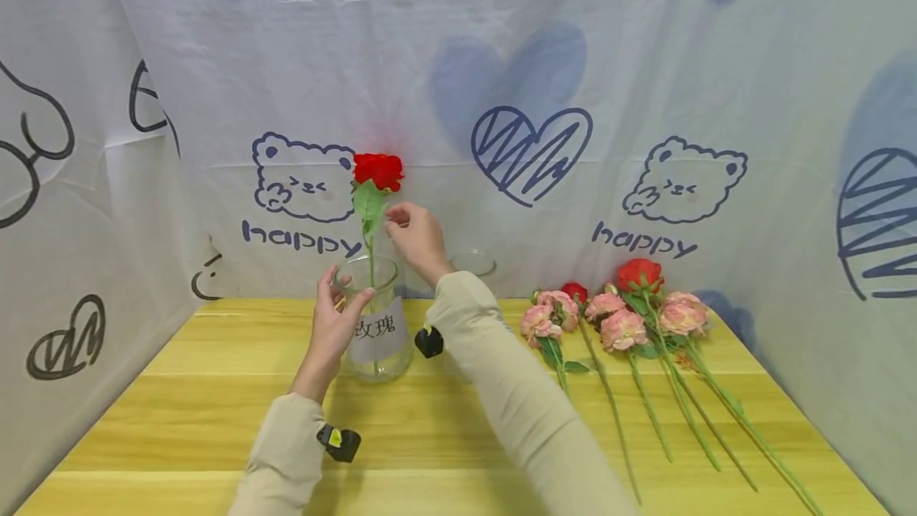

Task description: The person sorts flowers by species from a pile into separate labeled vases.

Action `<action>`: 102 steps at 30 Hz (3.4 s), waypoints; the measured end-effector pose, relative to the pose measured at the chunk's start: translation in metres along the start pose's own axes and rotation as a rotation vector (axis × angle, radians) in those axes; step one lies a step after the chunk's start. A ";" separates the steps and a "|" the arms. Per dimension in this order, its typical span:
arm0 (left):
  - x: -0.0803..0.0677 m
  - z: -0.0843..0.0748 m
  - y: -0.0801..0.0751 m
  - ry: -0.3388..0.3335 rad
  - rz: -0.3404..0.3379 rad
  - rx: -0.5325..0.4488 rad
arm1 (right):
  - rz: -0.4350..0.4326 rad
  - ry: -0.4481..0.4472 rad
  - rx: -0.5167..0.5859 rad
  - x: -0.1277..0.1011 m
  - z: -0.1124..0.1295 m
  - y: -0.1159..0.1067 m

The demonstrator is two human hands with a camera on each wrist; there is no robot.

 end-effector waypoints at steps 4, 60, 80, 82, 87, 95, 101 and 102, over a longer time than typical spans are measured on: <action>-0.001 0.002 0.000 -0.011 0.000 0.003 | 0.036 0.036 0.103 0.002 0.000 -0.010; -0.001 0.000 0.004 -0.010 0.001 -0.034 | -0.025 0.184 -0.086 -0.077 -0.100 -0.226; -0.001 0.001 0.004 -0.012 0.013 -0.042 | 0.024 0.245 -0.173 -0.137 -0.171 -0.260; -0.001 0.001 0.004 -0.011 0.014 -0.039 | 0.044 0.242 -0.193 -0.142 -0.177 -0.262; -0.001 0.002 0.004 -0.013 0.016 -0.038 | 0.113 0.257 -0.213 -0.153 -0.185 -0.260; -0.001 0.002 0.003 -0.008 0.009 -0.035 | 0.208 0.204 -0.275 -0.161 -0.190 -0.252; -0.001 0.002 0.003 -0.004 0.007 -0.043 | 0.201 0.253 -0.278 -0.163 -0.199 -0.251; -0.001 0.002 0.003 -0.004 0.006 -0.045 | 0.196 0.258 -0.274 -0.164 -0.199 -0.251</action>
Point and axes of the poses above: each hand's wrist, its own x-axis towards the middle knuckle, its own y-axis out of the palm, z = x × y, the point moved 8 cm from there along x, towards the middle knuckle, and after that the axes turned 12 degrees about x, right-handed, at the moved point
